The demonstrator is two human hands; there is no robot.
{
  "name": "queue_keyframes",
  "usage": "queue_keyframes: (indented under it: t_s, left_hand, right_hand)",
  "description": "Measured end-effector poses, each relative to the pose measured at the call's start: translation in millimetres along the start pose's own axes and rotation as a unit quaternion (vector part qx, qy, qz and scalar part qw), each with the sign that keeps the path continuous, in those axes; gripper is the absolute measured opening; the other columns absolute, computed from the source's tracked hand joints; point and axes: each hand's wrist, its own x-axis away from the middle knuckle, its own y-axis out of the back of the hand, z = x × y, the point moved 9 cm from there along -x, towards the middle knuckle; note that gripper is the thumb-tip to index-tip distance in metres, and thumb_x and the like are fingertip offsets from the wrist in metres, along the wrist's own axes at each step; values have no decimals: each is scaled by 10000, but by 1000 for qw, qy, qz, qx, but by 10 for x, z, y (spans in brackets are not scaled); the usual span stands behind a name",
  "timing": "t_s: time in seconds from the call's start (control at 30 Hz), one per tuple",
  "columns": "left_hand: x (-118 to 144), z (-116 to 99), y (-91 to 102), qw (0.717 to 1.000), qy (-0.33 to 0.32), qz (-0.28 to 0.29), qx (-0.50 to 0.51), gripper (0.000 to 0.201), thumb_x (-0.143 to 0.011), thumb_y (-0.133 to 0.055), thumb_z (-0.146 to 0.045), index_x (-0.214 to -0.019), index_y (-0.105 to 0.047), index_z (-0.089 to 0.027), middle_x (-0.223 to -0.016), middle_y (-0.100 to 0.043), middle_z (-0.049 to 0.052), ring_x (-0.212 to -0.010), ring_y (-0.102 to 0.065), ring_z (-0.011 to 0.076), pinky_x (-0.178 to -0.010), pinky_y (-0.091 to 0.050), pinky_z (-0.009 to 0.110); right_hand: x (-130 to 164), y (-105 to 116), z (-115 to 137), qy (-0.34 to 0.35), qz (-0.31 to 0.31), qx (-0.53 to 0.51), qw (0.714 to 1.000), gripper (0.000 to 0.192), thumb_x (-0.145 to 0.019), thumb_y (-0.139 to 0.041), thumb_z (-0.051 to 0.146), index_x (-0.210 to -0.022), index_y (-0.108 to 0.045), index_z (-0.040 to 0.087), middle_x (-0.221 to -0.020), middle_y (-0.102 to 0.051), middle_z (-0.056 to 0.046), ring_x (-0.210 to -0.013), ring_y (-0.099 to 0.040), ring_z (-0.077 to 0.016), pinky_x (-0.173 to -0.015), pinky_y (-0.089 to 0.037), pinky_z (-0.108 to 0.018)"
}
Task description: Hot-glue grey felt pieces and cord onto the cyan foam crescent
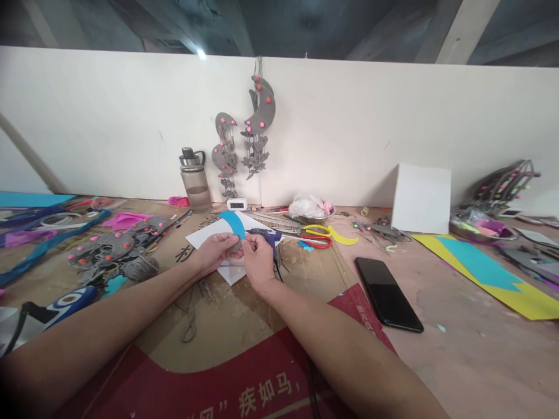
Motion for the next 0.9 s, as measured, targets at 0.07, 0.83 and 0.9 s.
queue_keyframes:
  t_s: [0.07,0.83,0.9]
  left_hand:
    - [3,-4,-4,1000,-2,0,-2,382,-652,-809,-427,-761,-660,-93,-686,-676,56,-603,-635,126,-633,-530,259]
    - [5,-77,-71,997,-32,59,31,292,-705,-781,-363,-820,-677,-115,-788,-640,36,-673,-607,96,-558,-439,197]
    - [0,-78,-73,997,-36,62,32,291,-711,-775,-363,-826,-677,-115,-786,-637,34,-670,-604,93,-556,-435,196]
  right_hand:
    - [6,12,23,2,-3,6,1000,239,-705,-581,404,-814,-557,193,-621,-567,39,-580,-552,-129,-586,-466,-283]
    - [-66,23,17,-1,17,-19,1000,309,-670,-676,472,-767,-561,202,-611,-537,45,-482,-365,-77,-457,-273,-238]
    - [-63,23,6,-7,18,-24,1000,334,-659,-686,487,-773,-559,200,-633,-555,42,-468,-345,-68,-444,-255,-239]
